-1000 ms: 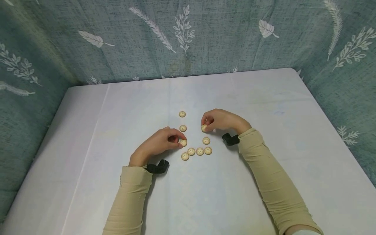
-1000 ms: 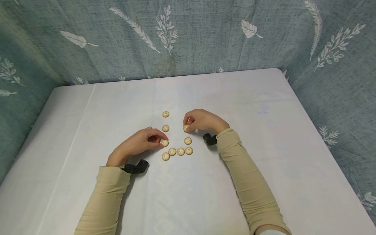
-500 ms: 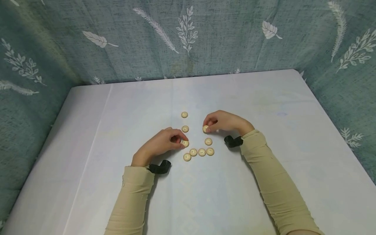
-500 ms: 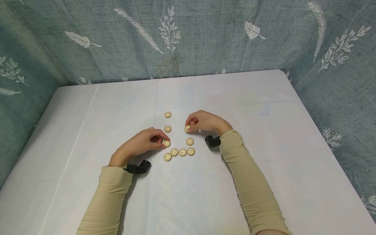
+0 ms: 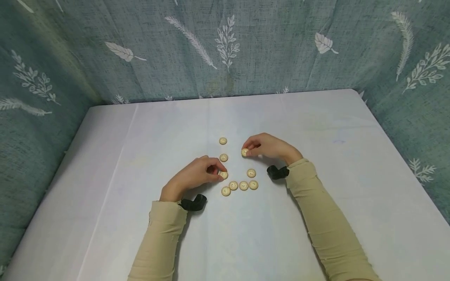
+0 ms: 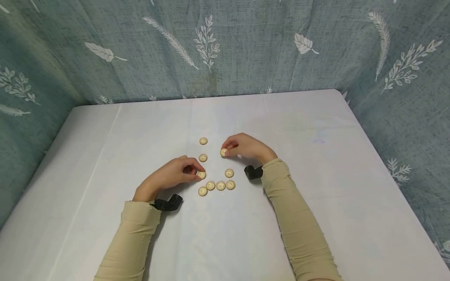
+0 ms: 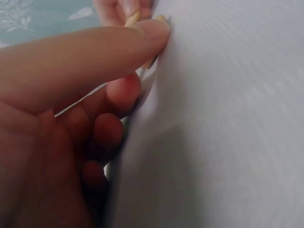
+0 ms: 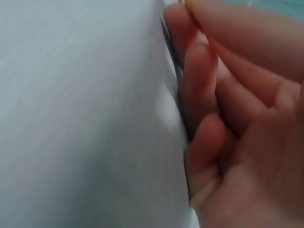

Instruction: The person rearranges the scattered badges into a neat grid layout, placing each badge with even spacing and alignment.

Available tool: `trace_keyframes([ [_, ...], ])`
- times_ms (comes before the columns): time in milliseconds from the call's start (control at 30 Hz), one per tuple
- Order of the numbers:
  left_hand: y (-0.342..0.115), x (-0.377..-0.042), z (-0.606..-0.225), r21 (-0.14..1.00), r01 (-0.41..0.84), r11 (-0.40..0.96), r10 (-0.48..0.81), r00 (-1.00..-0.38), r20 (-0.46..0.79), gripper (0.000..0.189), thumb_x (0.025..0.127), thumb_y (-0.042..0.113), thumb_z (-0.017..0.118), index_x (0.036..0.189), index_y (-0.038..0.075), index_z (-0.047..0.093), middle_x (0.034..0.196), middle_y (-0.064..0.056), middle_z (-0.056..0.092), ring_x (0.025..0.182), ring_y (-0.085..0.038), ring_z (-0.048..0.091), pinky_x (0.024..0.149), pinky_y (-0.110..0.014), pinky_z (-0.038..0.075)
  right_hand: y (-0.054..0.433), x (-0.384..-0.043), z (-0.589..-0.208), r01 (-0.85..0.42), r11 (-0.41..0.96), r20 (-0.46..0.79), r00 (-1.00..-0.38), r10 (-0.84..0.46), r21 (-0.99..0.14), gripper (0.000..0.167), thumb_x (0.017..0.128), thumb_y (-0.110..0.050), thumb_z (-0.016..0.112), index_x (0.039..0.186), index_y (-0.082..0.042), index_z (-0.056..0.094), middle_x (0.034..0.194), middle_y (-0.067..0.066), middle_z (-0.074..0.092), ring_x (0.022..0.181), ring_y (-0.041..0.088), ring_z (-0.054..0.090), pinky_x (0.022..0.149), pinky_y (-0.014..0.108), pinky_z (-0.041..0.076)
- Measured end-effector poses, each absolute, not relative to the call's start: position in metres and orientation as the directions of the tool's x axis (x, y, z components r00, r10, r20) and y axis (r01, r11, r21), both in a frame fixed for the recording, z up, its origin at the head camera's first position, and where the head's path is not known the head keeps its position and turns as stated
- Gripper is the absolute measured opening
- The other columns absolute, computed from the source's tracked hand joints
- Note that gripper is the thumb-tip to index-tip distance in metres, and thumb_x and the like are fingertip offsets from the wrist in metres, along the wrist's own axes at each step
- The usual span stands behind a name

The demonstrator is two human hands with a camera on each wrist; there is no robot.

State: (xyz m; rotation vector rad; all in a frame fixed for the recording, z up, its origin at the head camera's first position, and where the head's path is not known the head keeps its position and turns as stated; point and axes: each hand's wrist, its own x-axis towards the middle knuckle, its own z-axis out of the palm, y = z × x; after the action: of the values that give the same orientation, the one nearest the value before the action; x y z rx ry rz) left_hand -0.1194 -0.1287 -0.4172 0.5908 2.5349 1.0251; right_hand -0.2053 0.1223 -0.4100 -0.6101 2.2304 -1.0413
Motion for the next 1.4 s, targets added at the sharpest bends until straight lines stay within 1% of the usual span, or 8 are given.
trace_keyframes([
  [167, -0.131, -0.12, -0.416, 0.716, 0.242, 0.655, 0.487, -0.86, -0.155, 0.016, 0.075, 0.028, 0.071, 0.089, 0.026, 0.063, 0.07, 0.004, 0.051, 0.071, -0.013, 0.043, 0.063, -0.029, 0.036, 0.116, -0.206, -0.406, -0.076, 0.606, -0.34, -0.769, -0.541, -0.792, 0.022, 0.083, -0.026, 0.064, 0.101, -0.014, 0.064, 0.093, 0.002, 0.062, 0.087, 0.018, 0.051, 0.079, 0.033, 0.037],
  [367, -0.13, -0.12, -0.417, 0.72, 0.25, 0.648, 0.502, -0.851, -0.156, 0.017, 0.076, 0.027, 0.071, 0.09, 0.024, 0.064, 0.07, 0.005, 0.051, 0.071, -0.013, 0.043, 0.064, -0.03, 0.036, 0.111, -0.208, -0.405, -0.011, 0.638, -0.356, -0.823, -0.443, -0.77, 0.022, 0.082, -0.026, 0.065, 0.1, -0.014, 0.064, 0.093, 0.002, 0.061, 0.083, 0.02, 0.05, 0.073, 0.033, 0.038],
  [567, -0.129, -0.119, -0.418, 0.716, 0.254, 0.65, 0.503, -0.85, -0.155, 0.017, 0.076, 0.027, 0.071, 0.091, 0.024, 0.064, 0.07, 0.005, 0.051, 0.071, -0.012, 0.043, 0.064, -0.029, 0.036, 0.11, -0.211, -0.406, 0.016, 0.656, -0.355, -0.851, -0.387, -0.755, 0.021, 0.08, -0.024, 0.066, 0.098, -0.013, 0.064, 0.09, 0.004, 0.06, 0.079, 0.019, 0.051, 0.068, 0.031, 0.041],
  [800, -0.129, -0.118, -0.416, 0.704, 0.25, 0.665, 0.494, -0.853, -0.165, 0.017, 0.076, 0.029, 0.071, 0.091, 0.025, 0.063, 0.07, 0.005, 0.051, 0.071, -0.012, 0.043, 0.063, -0.029, 0.036, 0.109, -0.219, -0.404, 0.049, 0.651, -0.362, -0.862, -0.355, -0.757, 0.023, 0.08, -0.023, 0.067, 0.098, -0.011, 0.064, 0.087, 0.005, 0.06, 0.072, 0.019, 0.051, 0.062, 0.029, 0.042],
  [900, -0.129, -0.118, -0.415, 0.699, 0.244, 0.672, 0.493, -0.852, -0.176, 0.017, 0.076, 0.029, 0.07, 0.092, 0.025, 0.063, 0.071, 0.005, 0.05, 0.071, -0.012, 0.043, 0.063, -0.029, 0.036, 0.105, -0.22, -0.405, 0.037, 0.671, -0.352, -0.872, -0.341, -0.741, 0.021, 0.08, -0.023, 0.066, 0.097, -0.011, 0.064, 0.087, 0.004, 0.06, 0.071, 0.018, 0.051, 0.062, 0.028, 0.042],
  [1167, -0.128, -0.12, -0.416, 0.694, 0.238, 0.679, 0.491, -0.85, -0.189, 0.018, 0.076, 0.03, 0.07, 0.092, 0.025, 0.063, 0.07, 0.005, 0.051, 0.07, -0.013, 0.043, 0.062, -0.03, 0.035, 0.102, -0.219, -0.409, 0.004, 0.704, -0.323, -0.891, -0.32, -0.71, 0.021, 0.081, -0.026, 0.065, 0.096, -0.012, 0.064, 0.089, 0.003, 0.059, 0.076, 0.018, 0.051, 0.064, 0.028, 0.043],
  [1400, -0.127, -0.12, -0.415, 0.693, 0.238, 0.681, 0.491, -0.85, -0.191, 0.018, 0.076, 0.029, 0.071, 0.091, 0.025, 0.063, 0.07, 0.005, 0.051, 0.07, -0.013, 0.043, 0.062, -0.029, 0.036, 0.101, -0.222, -0.411, -0.03, 0.725, -0.301, -0.897, -0.323, -0.688, 0.022, 0.081, -0.028, 0.065, 0.097, -0.014, 0.063, 0.08, 0.003, 0.058, 0.068, 0.018, 0.05, 0.061, 0.029, 0.041],
])
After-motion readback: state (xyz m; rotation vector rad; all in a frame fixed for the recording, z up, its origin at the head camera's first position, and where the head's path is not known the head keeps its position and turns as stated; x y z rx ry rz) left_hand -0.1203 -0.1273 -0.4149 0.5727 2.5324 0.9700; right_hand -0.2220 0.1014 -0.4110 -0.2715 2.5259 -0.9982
